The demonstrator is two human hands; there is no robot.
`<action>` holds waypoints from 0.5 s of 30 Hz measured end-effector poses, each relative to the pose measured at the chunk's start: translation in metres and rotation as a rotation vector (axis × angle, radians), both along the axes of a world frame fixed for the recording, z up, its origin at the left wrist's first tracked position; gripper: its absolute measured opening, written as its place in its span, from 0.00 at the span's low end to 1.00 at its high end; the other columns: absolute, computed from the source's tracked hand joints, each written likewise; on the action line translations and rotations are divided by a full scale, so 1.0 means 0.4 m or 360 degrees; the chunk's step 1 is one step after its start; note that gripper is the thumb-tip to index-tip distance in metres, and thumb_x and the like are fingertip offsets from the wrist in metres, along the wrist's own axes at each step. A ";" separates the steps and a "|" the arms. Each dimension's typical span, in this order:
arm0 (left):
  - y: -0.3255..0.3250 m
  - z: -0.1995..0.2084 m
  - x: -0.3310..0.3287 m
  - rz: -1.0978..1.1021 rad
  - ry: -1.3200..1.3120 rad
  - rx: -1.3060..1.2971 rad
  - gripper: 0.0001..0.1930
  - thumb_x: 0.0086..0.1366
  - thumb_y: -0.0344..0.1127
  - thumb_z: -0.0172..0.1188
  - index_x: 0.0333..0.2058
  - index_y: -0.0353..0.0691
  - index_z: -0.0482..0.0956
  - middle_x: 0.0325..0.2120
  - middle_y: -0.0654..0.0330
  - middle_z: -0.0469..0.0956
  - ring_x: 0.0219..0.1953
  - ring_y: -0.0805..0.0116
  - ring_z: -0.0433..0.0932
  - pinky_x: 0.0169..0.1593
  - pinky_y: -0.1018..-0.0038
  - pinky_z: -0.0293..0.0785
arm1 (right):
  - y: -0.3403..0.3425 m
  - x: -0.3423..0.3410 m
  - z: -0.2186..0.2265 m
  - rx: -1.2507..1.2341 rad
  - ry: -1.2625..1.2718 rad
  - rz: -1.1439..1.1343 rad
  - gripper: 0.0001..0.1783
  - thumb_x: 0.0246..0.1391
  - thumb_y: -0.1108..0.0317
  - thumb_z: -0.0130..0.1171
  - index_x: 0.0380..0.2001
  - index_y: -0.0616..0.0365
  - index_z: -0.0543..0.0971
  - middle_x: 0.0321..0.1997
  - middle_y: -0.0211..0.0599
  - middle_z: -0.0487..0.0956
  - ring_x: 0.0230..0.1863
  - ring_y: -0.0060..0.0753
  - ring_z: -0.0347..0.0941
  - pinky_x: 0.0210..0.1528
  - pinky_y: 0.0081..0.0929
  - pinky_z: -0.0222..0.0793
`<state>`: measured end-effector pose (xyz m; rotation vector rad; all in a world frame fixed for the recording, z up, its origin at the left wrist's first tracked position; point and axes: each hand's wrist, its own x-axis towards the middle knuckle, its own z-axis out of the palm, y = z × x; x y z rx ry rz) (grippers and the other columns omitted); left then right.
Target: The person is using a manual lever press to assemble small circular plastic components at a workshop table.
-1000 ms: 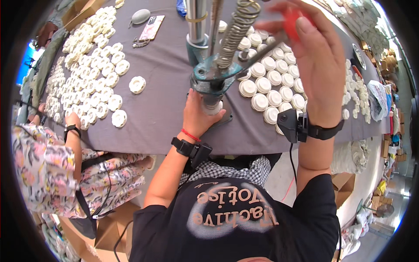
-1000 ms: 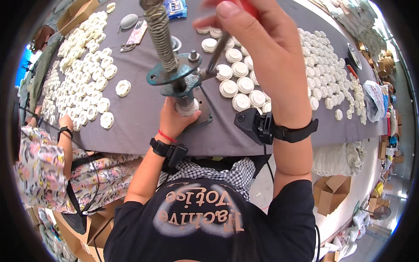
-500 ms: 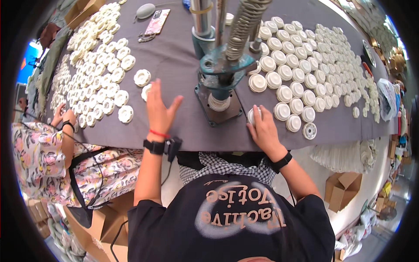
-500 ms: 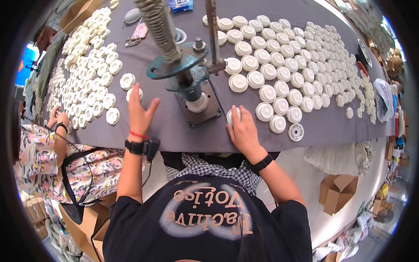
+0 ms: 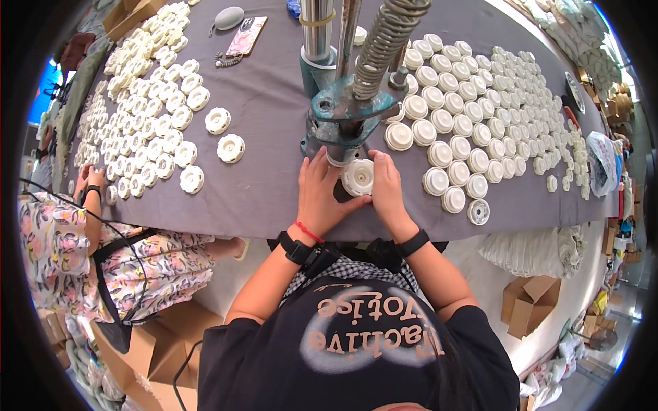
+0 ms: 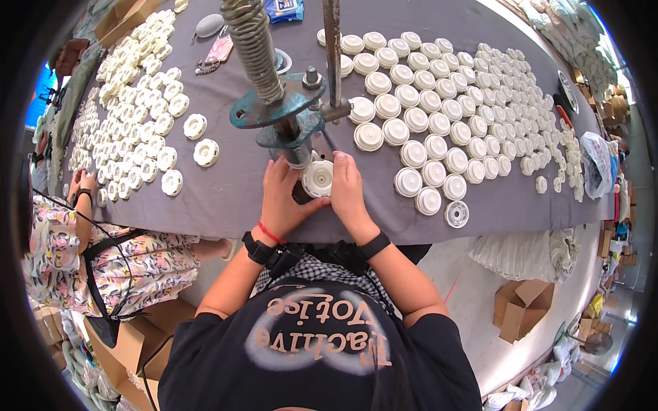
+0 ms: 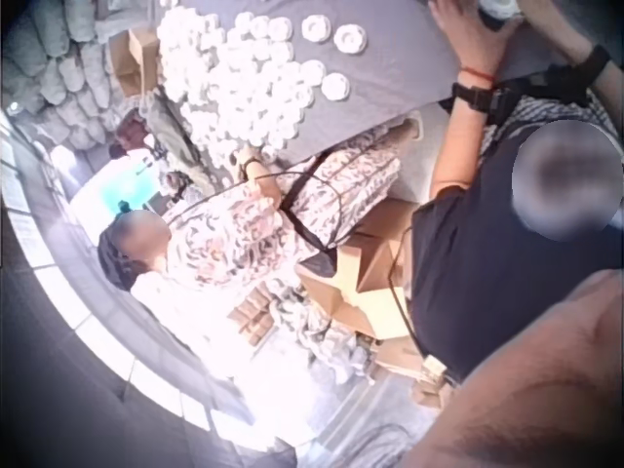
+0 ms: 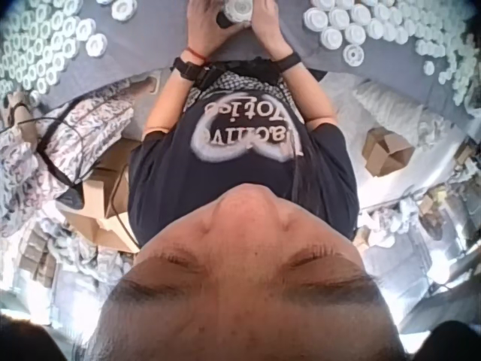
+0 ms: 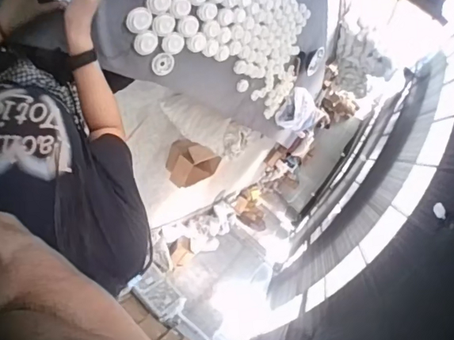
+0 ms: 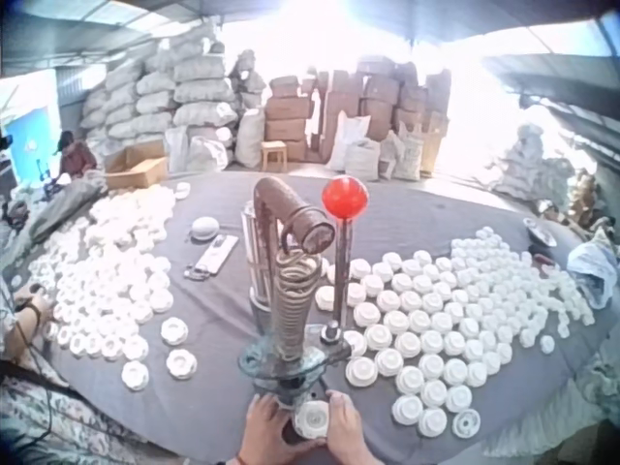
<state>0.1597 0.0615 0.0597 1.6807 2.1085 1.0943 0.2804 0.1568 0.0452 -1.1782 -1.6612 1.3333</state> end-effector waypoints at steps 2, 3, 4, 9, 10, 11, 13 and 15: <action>-0.015 -0.017 0.003 0.0059 0.0019 0.0077 0.43 0.43 0.56 0.74 0.56 0.41 0.71 0.59 0.49 0.65 0.65 0.48 0.58 0.66 0.47 0.48 | -0.010 -0.005 0.004 0.0027 -0.0063 -0.0005 0.26 0.69 0.54 0.36 0.48 0.69 0.72 0.44 0.56 0.78 0.44 0.54 0.76 0.48 0.40 0.68; -0.019 -0.027 0.000 0.0069 0.0085 0.0125 0.41 0.43 0.54 0.74 0.54 0.40 0.72 0.59 0.50 0.66 0.65 0.48 0.58 0.66 0.47 0.48 | -0.011 -0.007 0.002 0.0046 -0.0116 0.0026 0.25 0.69 0.54 0.37 0.48 0.67 0.73 0.43 0.57 0.78 0.44 0.57 0.75 0.48 0.41 0.68; -0.020 -0.033 -0.006 0.0080 0.0152 0.0172 0.39 0.43 0.52 0.74 0.53 0.40 0.73 0.59 0.50 0.66 0.65 0.48 0.59 0.66 0.47 0.49 | -0.010 -0.010 0.002 0.0064 -0.0169 0.0057 0.25 0.69 0.54 0.37 0.48 0.66 0.73 0.42 0.58 0.78 0.44 0.59 0.75 0.47 0.42 0.68; -0.006 -0.024 -0.048 0.0185 0.0142 0.0264 0.35 0.43 0.50 0.75 0.49 0.39 0.75 0.57 0.51 0.68 0.63 0.48 0.62 0.65 0.46 0.51 | 0.022 -0.051 0.057 0.0200 -0.0211 0.0163 0.23 0.68 0.54 0.38 0.47 0.62 0.73 0.40 0.60 0.78 0.45 0.63 0.73 0.46 0.48 0.67; 0.006 -0.024 -0.065 0.0236 0.0084 0.0303 0.33 0.42 0.49 0.75 0.47 0.39 0.76 0.56 0.52 0.69 0.63 0.48 0.63 0.64 0.46 0.52 | 0.036 -0.067 0.061 0.0179 -0.0242 0.0193 0.22 0.68 0.54 0.38 0.46 0.61 0.73 0.38 0.60 0.79 0.43 0.64 0.74 0.45 0.51 0.67; 0.012 -0.026 -0.077 0.0233 0.0082 0.0297 0.33 0.42 0.49 0.75 0.47 0.39 0.76 0.56 0.52 0.69 0.63 0.48 0.63 0.64 0.46 0.52 | 0.042 -0.076 0.060 0.0173 -0.0244 0.0190 0.22 0.68 0.54 0.38 0.46 0.61 0.73 0.38 0.60 0.79 0.43 0.64 0.74 0.45 0.51 0.67; 0.029 -0.017 -0.104 0.0184 0.0095 0.0100 0.31 0.43 0.49 0.74 0.45 0.40 0.77 0.54 0.53 0.71 0.61 0.50 0.66 0.63 0.47 0.53 | 0.053 -0.096 0.059 0.0371 -0.0960 0.0318 0.21 0.68 0.53 0.38 0.45 0.58 0.73 0.34 0.58 0.80 0.39 0.64 0.75 0.41 0.55 0.68; 0.067 0.023 -0.124 -0.0009 -0.0014 -0.0008 0.32 0.42 0.50 0.74 0.45 0.41 0.77 0.53 0.54 0.73 0.59 0.52 0.68 0.63 0.47 0.54 | 0.073 -0.086 0.056 0.0394 -0.0984 0.0386 0.21 0.67 0.52 0.37 0.44 0.56 0.73 0.33 0.58 0.79 0.36 0.66 0.75 0.40 0.57 0.68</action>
